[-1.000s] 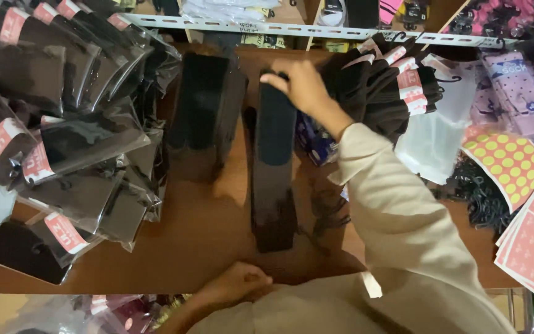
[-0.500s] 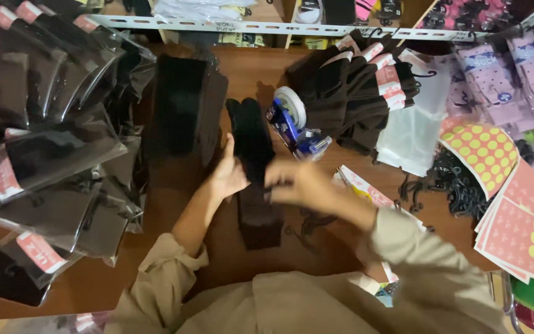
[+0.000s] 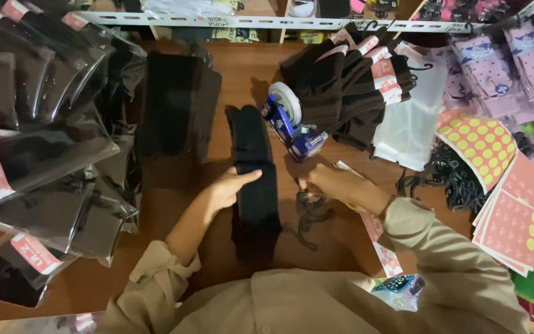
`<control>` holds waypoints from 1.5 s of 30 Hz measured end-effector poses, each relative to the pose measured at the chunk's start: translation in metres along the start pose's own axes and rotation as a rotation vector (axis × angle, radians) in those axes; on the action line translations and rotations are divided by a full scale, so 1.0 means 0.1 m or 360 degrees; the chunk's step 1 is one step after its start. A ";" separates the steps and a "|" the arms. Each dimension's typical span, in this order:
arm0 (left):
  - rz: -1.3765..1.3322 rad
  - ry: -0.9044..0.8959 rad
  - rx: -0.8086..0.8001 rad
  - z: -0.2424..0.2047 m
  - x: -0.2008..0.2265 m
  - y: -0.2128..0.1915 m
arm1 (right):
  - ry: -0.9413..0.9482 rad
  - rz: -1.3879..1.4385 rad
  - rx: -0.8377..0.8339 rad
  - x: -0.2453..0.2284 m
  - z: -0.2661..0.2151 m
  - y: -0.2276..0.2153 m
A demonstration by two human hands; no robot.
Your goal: Applying brand labels and tags to socks in a stockroom
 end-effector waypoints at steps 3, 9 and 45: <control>0.0121 -0.0018 0.0017 -0.23 -0.13 0.04 | 0.0150 -0.0789 0.0234 0.16 -0.01 0.01; -0.0072 0.0190 0.0194 -0.85 -0.01 0.46 | -0.0099 0.0191 0.0623 -0.84 -0.11 -0.76; 0.1575 0.0908 0.1285 -2.38 1.82 -0.02 | -0.0786 -0.0268 0.0856 -1.72 1.25 -3.12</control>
Point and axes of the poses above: each hand's wrist, its own z-axis towards the middle knuckle, its own y-axis out of the palm, x = y × z, the point moved 6 cm from there along z, towards the middle knuckle, and after that the axes turned 15 degrees about -x, right-handed, at the moved point
